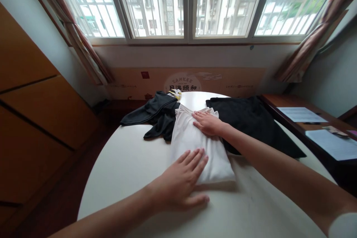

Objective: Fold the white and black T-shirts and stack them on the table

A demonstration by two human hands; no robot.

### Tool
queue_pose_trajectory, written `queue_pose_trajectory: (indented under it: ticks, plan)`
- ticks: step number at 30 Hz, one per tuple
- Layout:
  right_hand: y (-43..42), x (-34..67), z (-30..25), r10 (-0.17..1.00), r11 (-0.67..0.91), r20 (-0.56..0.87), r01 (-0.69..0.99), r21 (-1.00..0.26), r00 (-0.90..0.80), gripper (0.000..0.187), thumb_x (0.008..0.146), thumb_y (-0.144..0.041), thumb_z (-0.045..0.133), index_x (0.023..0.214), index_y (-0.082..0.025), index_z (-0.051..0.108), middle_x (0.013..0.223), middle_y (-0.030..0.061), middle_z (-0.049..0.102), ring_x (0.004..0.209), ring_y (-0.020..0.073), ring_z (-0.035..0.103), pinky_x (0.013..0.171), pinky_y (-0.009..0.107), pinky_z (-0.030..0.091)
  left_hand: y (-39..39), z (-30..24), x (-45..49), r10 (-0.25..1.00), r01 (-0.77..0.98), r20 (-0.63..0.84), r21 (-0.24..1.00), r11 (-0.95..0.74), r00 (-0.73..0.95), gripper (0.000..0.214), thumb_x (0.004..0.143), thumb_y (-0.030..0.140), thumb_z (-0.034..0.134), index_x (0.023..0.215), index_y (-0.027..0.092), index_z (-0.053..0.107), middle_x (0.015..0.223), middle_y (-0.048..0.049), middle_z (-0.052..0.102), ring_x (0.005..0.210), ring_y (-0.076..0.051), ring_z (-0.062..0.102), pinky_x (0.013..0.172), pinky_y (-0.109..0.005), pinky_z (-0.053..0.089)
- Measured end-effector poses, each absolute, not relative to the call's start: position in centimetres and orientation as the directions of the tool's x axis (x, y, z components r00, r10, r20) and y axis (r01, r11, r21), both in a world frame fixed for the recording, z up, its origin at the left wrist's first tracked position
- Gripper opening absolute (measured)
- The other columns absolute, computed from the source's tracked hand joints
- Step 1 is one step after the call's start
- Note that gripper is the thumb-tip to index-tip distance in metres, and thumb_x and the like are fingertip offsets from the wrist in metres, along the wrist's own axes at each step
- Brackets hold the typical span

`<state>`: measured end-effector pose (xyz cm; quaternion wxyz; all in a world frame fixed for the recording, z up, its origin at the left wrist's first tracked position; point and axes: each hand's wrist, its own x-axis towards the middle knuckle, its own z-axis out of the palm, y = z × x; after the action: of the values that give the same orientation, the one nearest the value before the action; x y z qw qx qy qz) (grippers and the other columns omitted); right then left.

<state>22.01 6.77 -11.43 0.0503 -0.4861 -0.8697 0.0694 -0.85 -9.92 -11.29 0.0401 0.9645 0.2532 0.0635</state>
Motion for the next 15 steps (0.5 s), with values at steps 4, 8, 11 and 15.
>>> queue_pose_trajectory:
  ticks: [4, 8, 11, 15]
  plan:
    - [3.9, 21.2, -10.7, 0.814, 0.579, 0.057, 0.799, -0.164, -0.578, 0.069, 0.112, -0.042, 0.03, 0.167, 0.0, 0.029, 0.174, 0.0216, 0.026, 0.163, 0.0316, 0.023, 0.132, 0.053, 0.018, -10.5, -11.2, -0.3, 0.449, 0.477, 0.225, -0.091, -0.874, 0.865, 0.042, 0.108, 0.03, 0.051, 0.138, 0.003, 0.061, 0.148, -0.0252, 0.062, 0.138, -0.035, 0.061, 0.114, -0.047, 0.05]
    - [-2.0, 20.5, -10.8, 0.726, 0.682, 0.083, 0.698, -0.217, -0.683, 0.068, 0.112, -0.044, 0.033, 0.168, -0.006, 0.03, 0.174, 0.0183, 0.028, 0.163, 0.0295, 0.024, 0.133, 0.054, 0.018, -11.8, -10.4, 0.1, 0.348, 0.421, 0.291, -0.249, -0.872, 0.891, 0.025, 0.1, 0.004, 0.045, 0.098, 0.009, 0.069, 0.11, -0.0196, 0.077, 0.101, -0.027, 0.076, 0.088, -0.036, 0.062]
    - [-7.0, 20.5, -11.1, 0.665, 0.733, 0.107, 0.619, -0.28, -0.739, 0.067, 0.112, -0.044, 0.037, 0.17, -0.013, 0.027, 0.174, 0.0156, 0.027, 0.163, 0.0276, 0.024, 0.133, 0.054, 0.017, -15.5, -11.0, -0.7, 0.291, 0.4, 0.352, -0.295, -0.868, 0.89, 0.022, 0.101, 0.012, 0.049, 0.096, 0.012, 0.07, 0.109, -0.019, 0.077, 0.094, -0.027, 0.076, 0.079, -0.035, 0.063]
    - [-12.8, 20.9, -11.0, 0.643, 0.737, 0.094, 0.581, -0.346, -0.76, 0.068, 0.111, -0.044, 0.044, 0.171, -0.017, 0.027, 0.174, 0.0142, 0.027, 0.163, 0.028, 0.023, 0.133, 0.057, 0.012, -20.9, -13.3, -2.1, 0.215, 0.376, 0.466, -0.284, -0.882, 0.858, 0.018, 0.101, 0.013, 0.056, 0.098, 0.018, 0.072, 0.12, -0.0111, 0.078, 0.103, -0.022, 0.074, 0.083, -0.029, 0.061]
